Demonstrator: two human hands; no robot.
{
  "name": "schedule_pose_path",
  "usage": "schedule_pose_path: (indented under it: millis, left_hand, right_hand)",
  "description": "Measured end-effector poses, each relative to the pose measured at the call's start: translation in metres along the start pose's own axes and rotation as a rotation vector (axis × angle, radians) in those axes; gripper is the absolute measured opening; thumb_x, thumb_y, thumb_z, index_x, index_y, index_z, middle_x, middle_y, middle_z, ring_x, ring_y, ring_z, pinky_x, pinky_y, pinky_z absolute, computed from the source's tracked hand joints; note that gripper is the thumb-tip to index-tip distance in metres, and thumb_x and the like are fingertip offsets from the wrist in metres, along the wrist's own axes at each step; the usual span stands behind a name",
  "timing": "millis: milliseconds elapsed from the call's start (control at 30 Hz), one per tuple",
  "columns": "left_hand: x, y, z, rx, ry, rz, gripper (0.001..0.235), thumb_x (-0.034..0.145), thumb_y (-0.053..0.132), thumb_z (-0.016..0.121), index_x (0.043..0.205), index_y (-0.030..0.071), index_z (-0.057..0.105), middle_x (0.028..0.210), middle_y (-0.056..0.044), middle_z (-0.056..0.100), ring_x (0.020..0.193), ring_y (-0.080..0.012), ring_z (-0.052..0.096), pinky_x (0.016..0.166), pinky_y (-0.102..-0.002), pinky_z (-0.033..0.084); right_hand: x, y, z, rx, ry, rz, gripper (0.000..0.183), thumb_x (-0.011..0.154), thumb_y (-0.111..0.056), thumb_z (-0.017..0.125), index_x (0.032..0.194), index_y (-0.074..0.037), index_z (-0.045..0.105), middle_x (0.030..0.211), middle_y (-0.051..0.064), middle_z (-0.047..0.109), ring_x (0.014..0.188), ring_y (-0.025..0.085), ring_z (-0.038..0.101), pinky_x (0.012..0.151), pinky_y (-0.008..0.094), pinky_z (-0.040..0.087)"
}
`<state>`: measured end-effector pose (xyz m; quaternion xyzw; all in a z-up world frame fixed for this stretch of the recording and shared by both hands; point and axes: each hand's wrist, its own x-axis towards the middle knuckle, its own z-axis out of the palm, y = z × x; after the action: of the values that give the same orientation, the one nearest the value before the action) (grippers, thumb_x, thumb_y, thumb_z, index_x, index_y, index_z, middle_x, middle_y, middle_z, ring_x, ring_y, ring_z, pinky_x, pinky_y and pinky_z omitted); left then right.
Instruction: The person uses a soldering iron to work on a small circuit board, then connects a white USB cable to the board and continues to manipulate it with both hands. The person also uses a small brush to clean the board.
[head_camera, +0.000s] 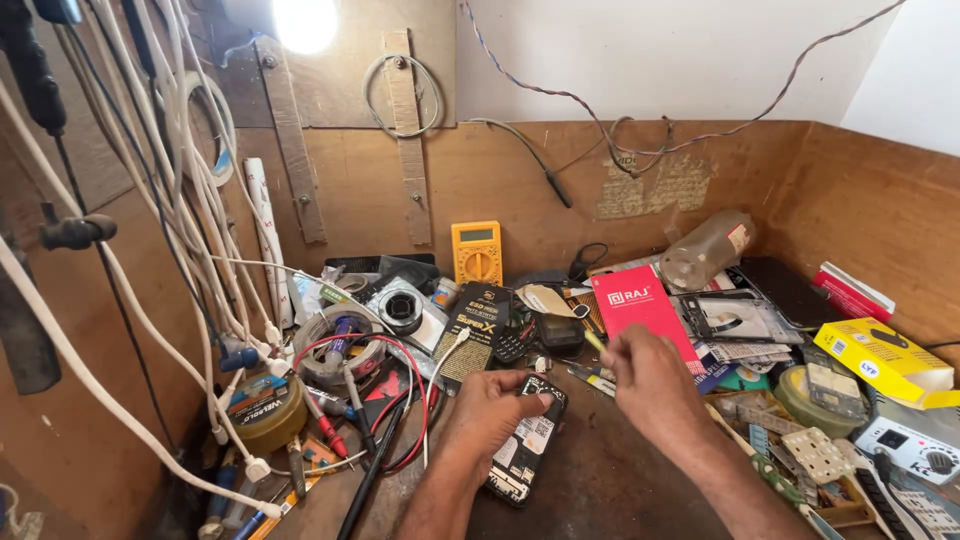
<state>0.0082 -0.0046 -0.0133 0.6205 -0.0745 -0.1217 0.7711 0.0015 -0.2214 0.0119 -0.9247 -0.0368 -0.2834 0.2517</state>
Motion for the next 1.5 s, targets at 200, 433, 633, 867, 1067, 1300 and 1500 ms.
schedule_pose_path:
  millis: [200,433,633,867,1067,1300,1500]
  left_hand:
    - [0.001,0.000,0.001,-0.010,0.041,-0.033,0.035,0.076,-0.005,0.077,0.111,-0.005,0.076,0.091,-0.010,0.080,0.076,-0.0133,0.070,0.073,-0.026,0.055]
    - [0.003,-0.001,0.001,-0.151,0.026,0.001,0.033,0.076,-0.007,0.076,0.110,-0.007,0.077,0.090,-0.010,0.079,0.072,-0.0137,0.071,0.067,-0.026,0.057]
    - [0.007,-0.006,-0.001,-0.115,0.053,0.004,0.032,0.076,-0.008,0.076,0.108,-0.004,0.077,0.089,-0.008,0.079,0.073,-0.0127,0.071,0.067,-0.026,0.056]
    - [0.004,-0.004,0.000,-0.076,0.074,-0.005,0.035,0.076,-0.005,0.078,0.111,-0.004,0.078,0.089,-0.008,0.079,0.072,-0.0121,0.068,0.067,-0.026,0.054]
    - [0.007,-0.004,0.000,-0.053,0.076,0.005,0.037,0.075,-0.005,0.079,0.112,-0.004,0.078,0.091,-0.009,0.079,0.075,-0.0123,0.070,0.071,-0.026,0.055]
    - [0.007,-0.004,0.000,-0.034,0.091,-0.029,0.039,0.075,-0.004,0.079,0.114,-0.005,0.076,0.091,-0.010,0.079,0.076,-0.0128,0.069,0.072,-0.027,0.054]
    - [0.003,-0.001,0.001,-0.013,0.087,-0.005,0.039,0.076,-0.003,0.079,0.115,-0.004,0.077,0.090,-0.009,0.079,0.075,-0.0113,0.068,0.069,-0.025,0.053]
  right_hand:
    - [0.016,-0.024,0.000,0.804,0.029,0.173,0.016,0.100,-0.011,0.063,0.112,-0.003,0.070,0.091,0.008,0.071,0.076,0.012,0.060,0.066,0.030,0.051]
    - [0.010,-0.061,0.008,1.049,0.185,-0.028,0.022,0.097,-0.002,0.063,0.116,0.005,0.054,0.100,0.016,0.075,0.094,0.019,0.076,0.079,0.033,0.065]
    - [0.000,-0.067,0.016,1.088,0.173,-0.095,0.057,0.095,0.007,0.060,0.145,-0.002,0.033,0.104,0.019,0.072,0.094,0.021,0.074,0.084,0.034,0.064]
    - [-0.012,-0.071,0.014,0.957,0.153,-0.190,0.062,0.094,0.011,0.058,0.149,-0.004,0.032,0.106,0.015,0.071,0.097,0.019,0.074,0.082,0.031,0.063]
    - [-0.014,-0.069,0.013,0.946,0.140,-0.175,0.063,0.093,0.011,0.059,0.148,-0.005,0.033,0.105,0.013,0.071,0.096,0.018,0.075,0.078,0.028,0.063]
    - [-0.016,-0.068,0.017,0.953,0.139,-0.201,0.061,0.093,0.010,0.059,0.148,-0.004,0.035,0.104,0.014,0.072,0.097,0.018,0.075,0.079,0.028,0.062]
    - [-0.017,-0.068,0.017,0.911,0.129,-0.217,0.059,0.093,0.010,0.058,0.146,-0.003,0.036,0.105,0.013,0.071,0.098,0.018,0.075,0.081,0.029,0.063]
